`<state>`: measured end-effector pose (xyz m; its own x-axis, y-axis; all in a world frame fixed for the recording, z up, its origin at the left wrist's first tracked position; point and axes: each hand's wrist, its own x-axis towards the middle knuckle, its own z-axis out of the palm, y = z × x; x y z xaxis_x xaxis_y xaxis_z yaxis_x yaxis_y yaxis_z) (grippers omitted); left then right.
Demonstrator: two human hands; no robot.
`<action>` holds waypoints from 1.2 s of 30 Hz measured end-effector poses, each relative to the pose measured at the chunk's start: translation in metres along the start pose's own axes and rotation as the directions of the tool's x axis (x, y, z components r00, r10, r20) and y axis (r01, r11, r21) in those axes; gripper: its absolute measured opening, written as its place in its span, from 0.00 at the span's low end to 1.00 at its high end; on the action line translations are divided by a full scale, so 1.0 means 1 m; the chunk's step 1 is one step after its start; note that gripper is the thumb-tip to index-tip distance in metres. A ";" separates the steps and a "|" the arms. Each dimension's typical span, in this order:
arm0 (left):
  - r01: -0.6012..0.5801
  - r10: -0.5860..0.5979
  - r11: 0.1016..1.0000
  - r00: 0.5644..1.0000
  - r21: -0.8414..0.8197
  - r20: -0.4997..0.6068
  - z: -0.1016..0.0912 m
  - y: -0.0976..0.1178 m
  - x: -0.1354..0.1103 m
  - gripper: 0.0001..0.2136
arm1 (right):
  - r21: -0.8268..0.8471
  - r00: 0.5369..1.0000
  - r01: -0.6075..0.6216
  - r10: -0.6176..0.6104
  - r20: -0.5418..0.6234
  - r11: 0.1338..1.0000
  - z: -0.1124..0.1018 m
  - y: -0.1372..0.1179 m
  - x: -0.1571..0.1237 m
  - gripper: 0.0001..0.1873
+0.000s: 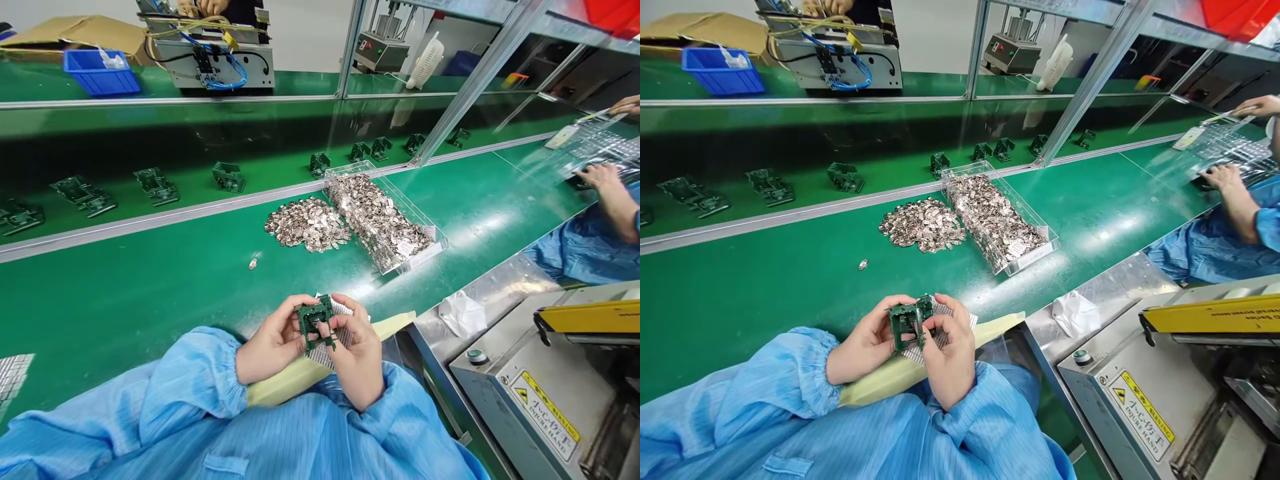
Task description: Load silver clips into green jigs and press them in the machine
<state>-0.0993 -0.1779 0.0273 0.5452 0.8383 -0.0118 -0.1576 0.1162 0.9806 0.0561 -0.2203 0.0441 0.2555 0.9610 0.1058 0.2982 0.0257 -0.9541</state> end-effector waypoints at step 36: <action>-0.181 0.245 0.913 0.960 0.365 -0.137 0.028 -0.006 0.029 0.14 | 0.266 0.907 -0.129 0.222 -0.359 0.955 -0.055 0.048 -0.064 0.12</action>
<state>-0.0595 -0.1698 0.0263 0.3720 0.9059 0.2025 0.0576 -0.2403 0.9690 0.1049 -0.2958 0.0069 0.6278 0.7782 -0.0157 0.0074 -0.0262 -0.9996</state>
